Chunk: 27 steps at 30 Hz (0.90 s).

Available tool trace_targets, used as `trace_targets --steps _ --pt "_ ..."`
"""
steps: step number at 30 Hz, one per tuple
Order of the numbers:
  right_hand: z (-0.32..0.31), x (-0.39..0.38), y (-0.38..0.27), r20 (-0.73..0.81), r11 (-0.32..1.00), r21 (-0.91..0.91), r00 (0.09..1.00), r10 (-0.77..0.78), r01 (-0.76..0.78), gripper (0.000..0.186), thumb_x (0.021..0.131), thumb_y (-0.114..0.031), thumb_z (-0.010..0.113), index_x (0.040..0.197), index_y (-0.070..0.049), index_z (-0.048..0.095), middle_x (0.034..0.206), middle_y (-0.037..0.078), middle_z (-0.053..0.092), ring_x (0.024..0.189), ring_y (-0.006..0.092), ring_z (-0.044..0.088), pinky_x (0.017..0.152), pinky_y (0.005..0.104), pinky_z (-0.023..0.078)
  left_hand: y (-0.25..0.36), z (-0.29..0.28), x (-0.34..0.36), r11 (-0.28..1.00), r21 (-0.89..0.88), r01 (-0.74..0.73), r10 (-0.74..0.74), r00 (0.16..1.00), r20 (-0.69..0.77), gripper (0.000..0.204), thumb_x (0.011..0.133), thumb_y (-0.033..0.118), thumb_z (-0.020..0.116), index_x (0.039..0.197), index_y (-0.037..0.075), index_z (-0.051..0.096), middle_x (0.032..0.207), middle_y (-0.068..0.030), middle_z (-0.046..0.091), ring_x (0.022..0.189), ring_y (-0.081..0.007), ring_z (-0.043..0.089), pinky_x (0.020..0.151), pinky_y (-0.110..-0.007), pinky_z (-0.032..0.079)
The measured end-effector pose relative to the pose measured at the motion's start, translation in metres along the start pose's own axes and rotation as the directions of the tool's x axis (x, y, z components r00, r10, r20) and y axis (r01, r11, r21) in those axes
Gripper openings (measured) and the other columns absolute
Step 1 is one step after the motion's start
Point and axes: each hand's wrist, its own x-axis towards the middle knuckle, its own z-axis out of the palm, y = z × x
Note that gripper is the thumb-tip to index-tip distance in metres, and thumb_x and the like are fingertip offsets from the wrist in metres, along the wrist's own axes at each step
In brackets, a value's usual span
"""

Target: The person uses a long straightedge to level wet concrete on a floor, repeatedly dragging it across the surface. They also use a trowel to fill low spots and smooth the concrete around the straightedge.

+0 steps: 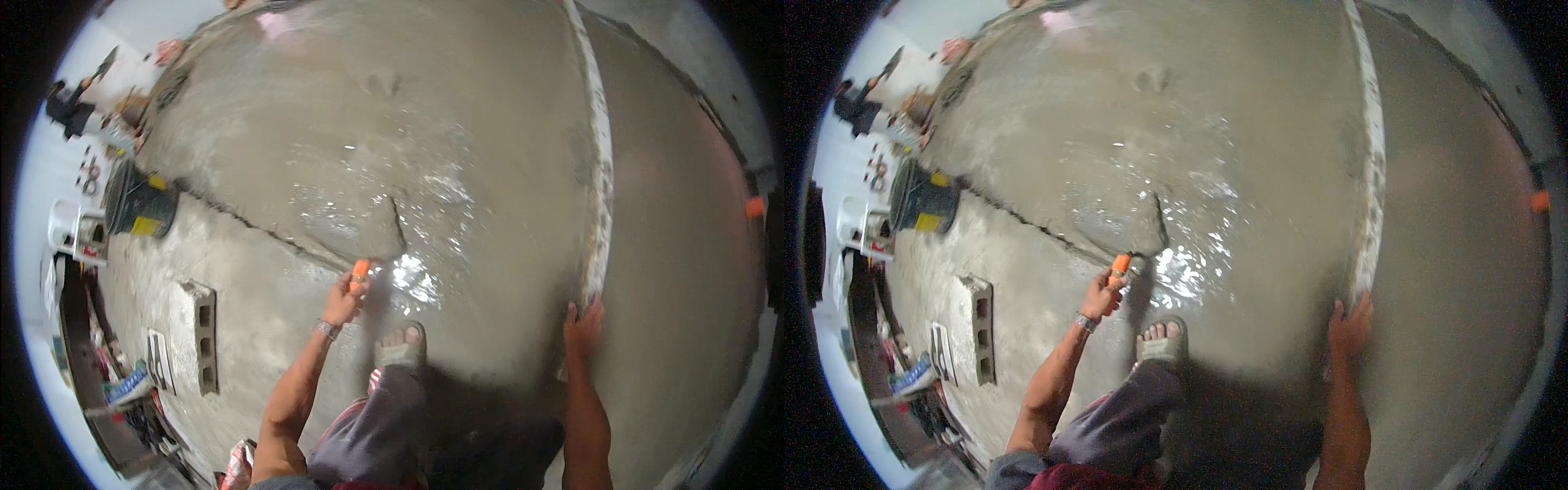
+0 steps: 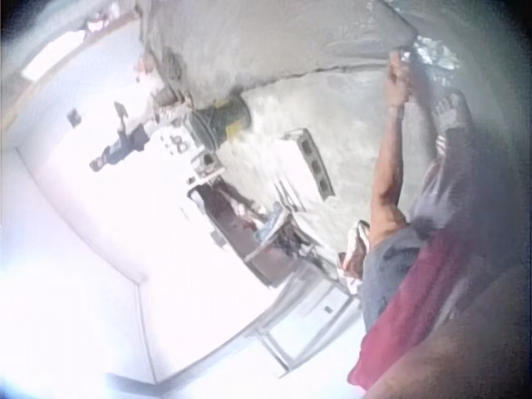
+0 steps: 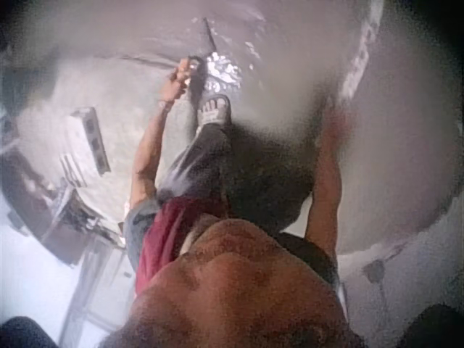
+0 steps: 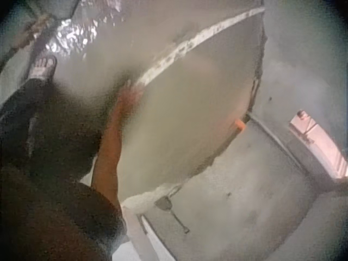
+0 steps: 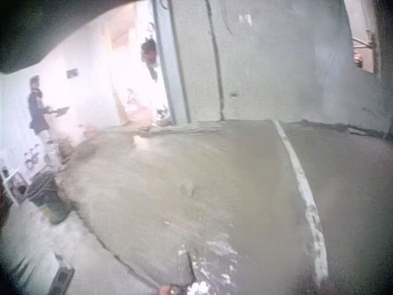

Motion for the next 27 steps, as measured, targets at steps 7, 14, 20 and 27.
trace_targets --steps 7,14,20,27 --pt "-0.006 0.006 -0.01 0.064 0.998 -0.023 0.996 0.065 -0.063 0.062 0.089 -0.034 0.059 0.138 -0.007 0.033 0.129 0.022 0.046 0.119 0.0393 0.046 0.099 0.0494 0.037 0.034 0.055 -0.018 0.993 0.085 -0.079 0.058 0.972 0.227 0.043 0.09 0.016 0.061 0.13 0.004 0.048 0.069 0.0049 0.051 0.048 -0.0026 0.044 0.039 -0.021 0.035" --pt "-0.007 0.005 -0.002 0.008 0.994 0.079 0.997 0.076 -0.076 0.053 0.091 -0.034 0.054 0.134 -0.006 0.039 0.123 0.023 0.049 0.112 0.0401 0.049 0.094 0.0503 0.039 0.06 0.159 -0.032 0.915 0.297 -0.274 0.111 0.877 0.467 0.046 0.09 0.018 0.058 0.128 -0.004 0.044 0.082 -0.0084 0.06 0.062 -0.0151 0.055 0.057 -0.03 0.046" --pt "-0.004 0.002 0.001 -0.059 0.988 0.15 0.997 0.05 -0.041 0.053 0.091 -0.034 0.054 0.134 -0.007 0.039 0.121 0.023 0.049 0.109 0.0404 0.05 0.092 0.0501 0.039 0.041 0.252 -0.05 0.581 0.429 -0.692 0.402 0.702 0.589 0.045 0.085 0.015 0.058 0.123 -0.003 0.044 0.101 -0.0288 0.059 0.087 -0.0478 0.059 0.074 -0.05 0.049" --pt "-0.008 0.002 -0.005 0.023 0.981 0.158 0.994 0.108 -0.111 0.053 0.091 -0.035 0.053 0.135 -0.008 0.038 0.126 0.022 0.045 0.115 0.0386 0.046 0.096 0.0502 0.036 0.059 0.301 -0.05 0.482 0.568 -0.668 0.354 0.741 0.571 0.061 0.08 0.007 0.058 0.133 -0.003 0.028 0.102 -0.0324 0.055 0.087 -0.0514 0.056 0.074 -0.054 0.047"
